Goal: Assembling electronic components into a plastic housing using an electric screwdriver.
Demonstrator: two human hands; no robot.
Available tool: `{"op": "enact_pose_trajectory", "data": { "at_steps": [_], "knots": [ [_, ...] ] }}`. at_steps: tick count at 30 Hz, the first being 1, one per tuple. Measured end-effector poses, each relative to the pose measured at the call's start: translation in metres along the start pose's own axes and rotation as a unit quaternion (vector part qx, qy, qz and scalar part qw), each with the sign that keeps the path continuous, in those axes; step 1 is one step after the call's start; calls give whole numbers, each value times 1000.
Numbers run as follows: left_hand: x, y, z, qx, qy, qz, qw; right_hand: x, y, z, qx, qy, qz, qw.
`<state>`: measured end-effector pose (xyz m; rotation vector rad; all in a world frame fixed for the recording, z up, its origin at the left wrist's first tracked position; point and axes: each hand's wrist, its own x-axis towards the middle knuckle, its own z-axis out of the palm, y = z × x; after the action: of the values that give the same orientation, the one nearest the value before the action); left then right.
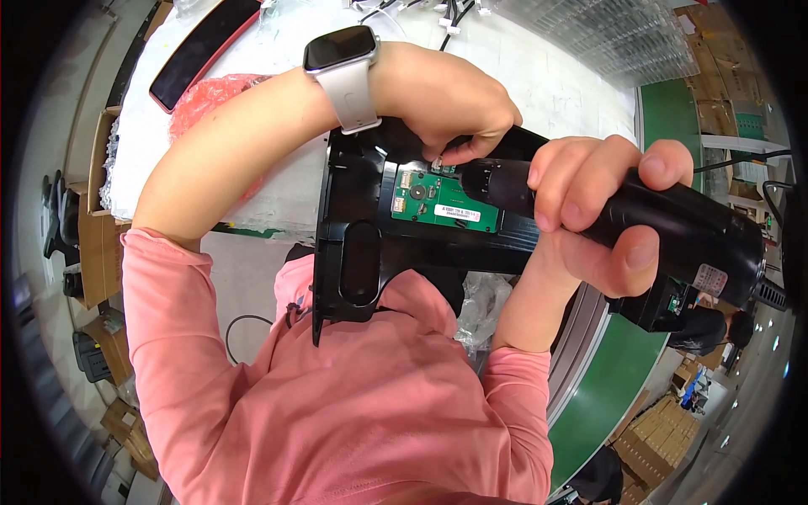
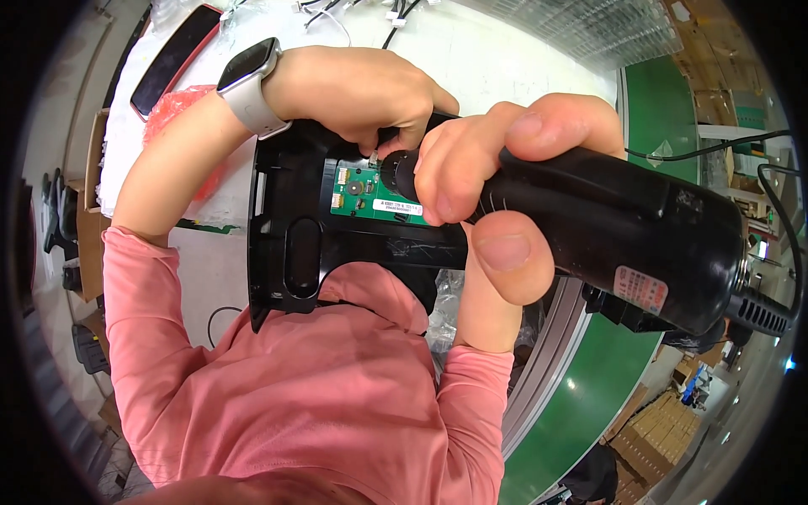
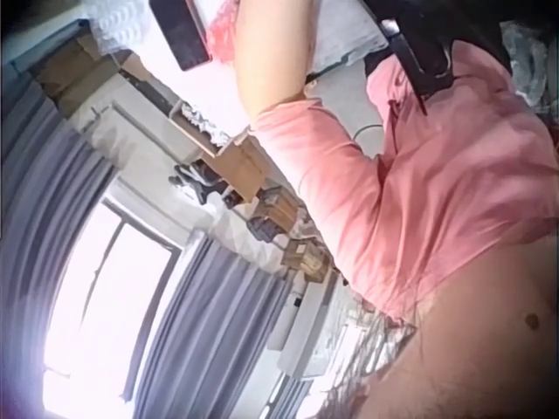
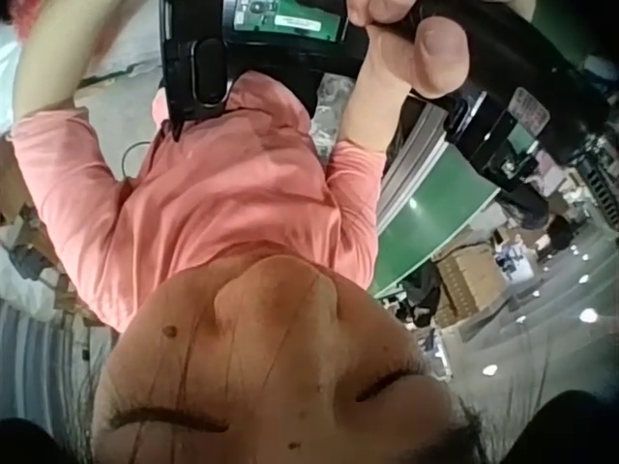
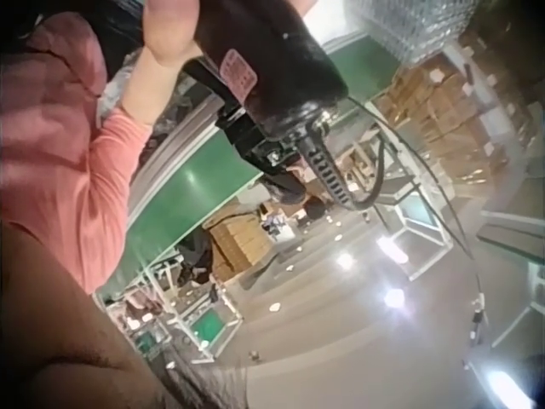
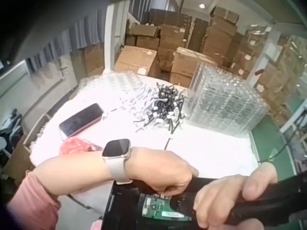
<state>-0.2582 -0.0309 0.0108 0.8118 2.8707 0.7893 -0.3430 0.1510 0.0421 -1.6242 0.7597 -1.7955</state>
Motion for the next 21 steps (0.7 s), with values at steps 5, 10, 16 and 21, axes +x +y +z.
{"op": "enact_pose_trajectory", "data": {
  "at_steps": [5,10,16,21],
  "knots": [
    [2,-4,5,6,-2,-2,1000,2,6,1,-3,-19,0,1000],
    [3,-3,6,1,-5,-22,1000,3,11,0,4,-39,-9,999],
    [1,-5,8,-19,-18,-51,998,5,13,7,7,-33,9,999],
    [3,1,2,-53,-52,-86,994,4,11,8,8,-28,8,1000]
  ]
}}
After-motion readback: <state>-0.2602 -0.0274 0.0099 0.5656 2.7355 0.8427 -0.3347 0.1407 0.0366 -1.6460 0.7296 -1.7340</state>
